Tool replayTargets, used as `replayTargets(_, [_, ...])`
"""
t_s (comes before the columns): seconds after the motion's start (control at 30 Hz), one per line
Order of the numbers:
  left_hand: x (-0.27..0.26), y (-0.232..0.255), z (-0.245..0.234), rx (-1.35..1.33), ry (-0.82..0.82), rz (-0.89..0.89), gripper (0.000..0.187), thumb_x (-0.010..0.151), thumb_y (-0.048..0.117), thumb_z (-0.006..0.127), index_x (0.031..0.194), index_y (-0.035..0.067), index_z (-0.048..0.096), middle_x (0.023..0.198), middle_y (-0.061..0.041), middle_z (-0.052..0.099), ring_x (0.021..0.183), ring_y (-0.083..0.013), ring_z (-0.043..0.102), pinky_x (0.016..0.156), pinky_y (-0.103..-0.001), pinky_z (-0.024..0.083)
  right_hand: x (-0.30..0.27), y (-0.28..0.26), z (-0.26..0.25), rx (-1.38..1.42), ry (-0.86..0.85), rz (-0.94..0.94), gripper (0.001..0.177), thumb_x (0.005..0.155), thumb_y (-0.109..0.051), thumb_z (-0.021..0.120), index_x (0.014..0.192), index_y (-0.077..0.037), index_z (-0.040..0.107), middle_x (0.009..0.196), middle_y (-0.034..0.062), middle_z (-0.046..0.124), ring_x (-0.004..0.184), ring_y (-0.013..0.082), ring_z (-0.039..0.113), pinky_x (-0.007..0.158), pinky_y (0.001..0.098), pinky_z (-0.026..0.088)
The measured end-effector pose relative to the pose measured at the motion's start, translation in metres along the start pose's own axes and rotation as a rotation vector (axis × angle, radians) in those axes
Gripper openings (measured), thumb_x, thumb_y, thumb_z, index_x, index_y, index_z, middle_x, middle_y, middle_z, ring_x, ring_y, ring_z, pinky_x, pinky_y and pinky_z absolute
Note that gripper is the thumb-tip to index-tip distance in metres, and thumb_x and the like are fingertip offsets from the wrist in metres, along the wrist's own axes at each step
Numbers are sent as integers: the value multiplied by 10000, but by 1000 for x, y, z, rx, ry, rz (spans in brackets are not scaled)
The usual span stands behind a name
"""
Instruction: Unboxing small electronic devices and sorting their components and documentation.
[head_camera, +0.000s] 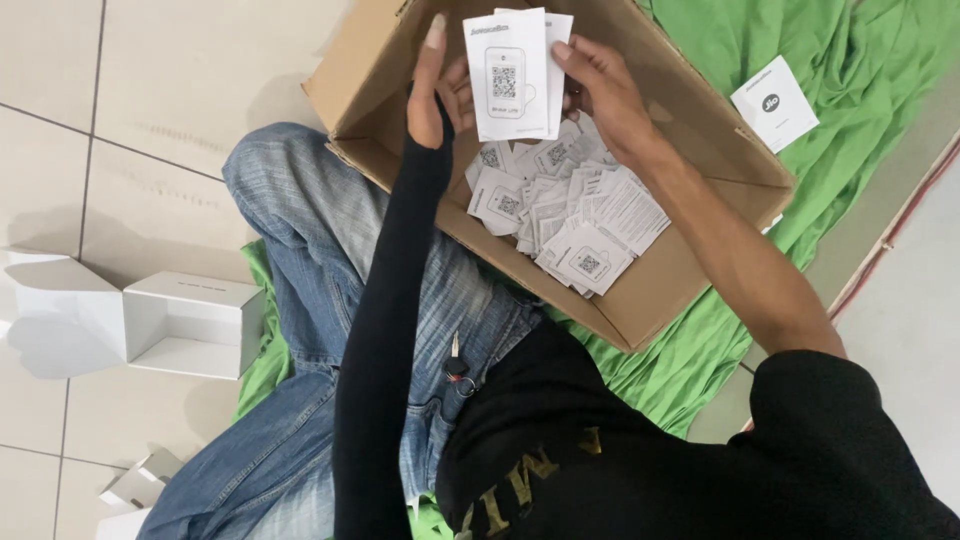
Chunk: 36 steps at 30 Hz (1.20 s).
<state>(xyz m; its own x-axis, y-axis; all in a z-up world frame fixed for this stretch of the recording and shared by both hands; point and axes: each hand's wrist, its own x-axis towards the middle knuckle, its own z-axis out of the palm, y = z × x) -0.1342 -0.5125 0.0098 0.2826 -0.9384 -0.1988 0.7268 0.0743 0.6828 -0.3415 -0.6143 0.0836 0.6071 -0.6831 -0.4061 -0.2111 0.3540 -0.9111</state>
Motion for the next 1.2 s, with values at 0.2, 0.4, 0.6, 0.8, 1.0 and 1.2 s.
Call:
replayTargets(0.2, [-32, 24, 2, 561, 43, 301, 323, 1058, 249, 748, 1249, 4, 660, 1014, -111, 771, 874, -165, 753, 770, -300, 631, 9, 23, 0, -255, -146, -62, 314, 1094, -304, 521, 1270, -67, 629, 1035, 25, 700, 928, 156, 707, 791, 298, 584])
replayTargets(0.4, [-48, 36, -10, 327, 49, 297, 361, 1029, 176, 729, 1325, 9, 606, 1080, -116, 766, 893, -179, 758, 791, -332, 641, -23, 49, -33, -1079, -220, -421, 288, 948, -41, 677, 1236, -35, 661, 1229, 145, 647, 1187, 336, 624, 1034, 432, 522])
replayTargets(0.6, [-49, 34, 0, 329, 39, 309, 373, 1032, 158, 734, 1344, 8, 593, 1108, -119, 755, 914, -170, 746, 805, -322, 632, -66, 16, -21, -1075, 45, -344, 271, 985, -89, 673, 1250, -44, 645, 1232, 178, 625, 1136, 343, 616, 855, 410, 547])
replayTargets(0.8, [-46, 35, 9, 351, 44, 399, 331, 1036, 156, 726, 1300, -16, 625, 1081, -102, 762, 912, -163, 738, 803, -318, 628, -64, 39, -26, -1181, -98, -99, 237, 905, -118, 680, 1130, -51, 704, 1003, 141, 723, 913, 330, 705, 796, 448, 550])
replayTargets(1.0, [-86, 36, -12, 269, 140, 382, 311, 1007, 165, 741, 1263, -5, 695, 1113, -65, 735, 1009, -94, 642, 883, -280, 536, -44, 21, -19, -1138, 8, -466, 242, 902, -148, 744, 1095, -6, 715, 1067, 176, 684, 934, 313, 685, 781, 409, 554])
replayTargets(1.2, [-220, 62, -85, 3, 501, 436, 411, 986, 217, 712, 1303, -27, 618, 1109, -105, 737, 955, -170, 718, 834, -321, 576, -55, -13, 152, -489, -258, -451, 207, 974, -94, 738, 1143, -44, 631, 942, 19, 692, 824, 82, 647, 722, 233, 527])
